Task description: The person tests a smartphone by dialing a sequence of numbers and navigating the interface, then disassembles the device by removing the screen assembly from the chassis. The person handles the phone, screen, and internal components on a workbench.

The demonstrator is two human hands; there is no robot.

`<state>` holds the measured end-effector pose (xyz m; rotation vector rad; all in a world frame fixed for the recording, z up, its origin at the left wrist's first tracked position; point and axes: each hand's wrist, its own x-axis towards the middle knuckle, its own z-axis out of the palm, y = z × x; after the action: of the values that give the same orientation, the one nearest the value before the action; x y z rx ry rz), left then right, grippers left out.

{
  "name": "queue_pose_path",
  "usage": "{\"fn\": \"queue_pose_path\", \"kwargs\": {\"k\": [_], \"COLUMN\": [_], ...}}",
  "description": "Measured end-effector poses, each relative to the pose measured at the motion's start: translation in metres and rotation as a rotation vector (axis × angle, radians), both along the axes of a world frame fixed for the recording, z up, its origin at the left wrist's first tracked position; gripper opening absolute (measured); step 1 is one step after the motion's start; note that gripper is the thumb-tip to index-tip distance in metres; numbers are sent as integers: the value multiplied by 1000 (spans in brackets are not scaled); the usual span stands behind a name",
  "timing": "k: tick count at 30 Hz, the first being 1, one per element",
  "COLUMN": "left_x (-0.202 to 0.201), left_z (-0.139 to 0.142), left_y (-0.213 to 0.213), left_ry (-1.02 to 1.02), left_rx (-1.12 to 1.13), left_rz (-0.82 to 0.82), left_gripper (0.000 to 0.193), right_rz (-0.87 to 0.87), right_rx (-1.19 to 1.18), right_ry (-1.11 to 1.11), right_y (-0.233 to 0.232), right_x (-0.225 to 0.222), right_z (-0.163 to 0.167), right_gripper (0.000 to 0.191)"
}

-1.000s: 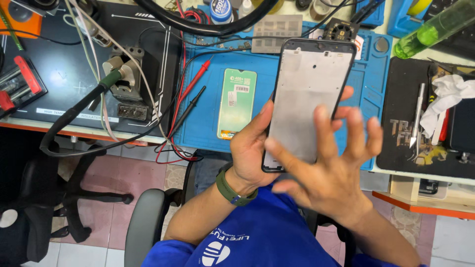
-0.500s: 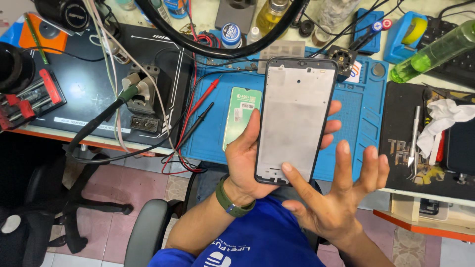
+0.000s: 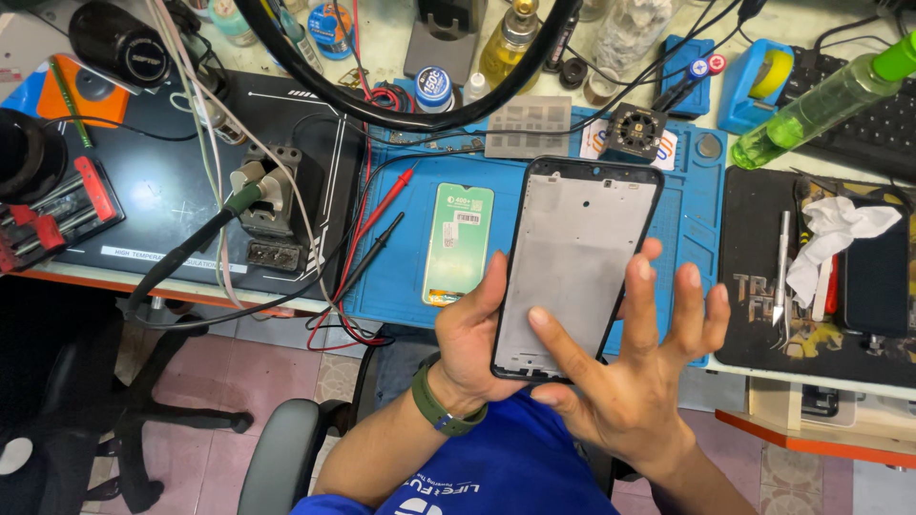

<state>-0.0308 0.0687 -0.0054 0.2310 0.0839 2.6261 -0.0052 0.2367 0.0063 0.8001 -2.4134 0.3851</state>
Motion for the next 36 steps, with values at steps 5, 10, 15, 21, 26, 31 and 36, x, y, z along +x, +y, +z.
{"fn": "queue_pose_path", "kwargs": {"k": [5,10,15,21,26,31,36], "left_x": [9,13,13,4,-1,-2,-2], "left_z": [-23,-38,-36,-12,5,8,8], "left_y": [5,12,5,6,15,14,14], "left_ry": [27,10,0,45,62,78,87], "left_rx": [-87,-228,-120,-121,-99,-126,-130], "left_rz": [60,98,28,-14,-33,-21,1], "left_gripper": [70,70,69,78,84,87,85], "right_rz": [-25,-54,-115,-177,-205,-127,-74], "right_rx": [9,16,82,115,40,-97,-106], "right_ry": [-2,11,31,41,20,85,88], "right_y": [2,2,19,46,53,63,57], "right_x": [-21,-45,-57,-57,-48,-44,-56], "right_z": [24,42,45,43,37,41,53], "right_gripper": [69,72,67,66,62,53,43]}}
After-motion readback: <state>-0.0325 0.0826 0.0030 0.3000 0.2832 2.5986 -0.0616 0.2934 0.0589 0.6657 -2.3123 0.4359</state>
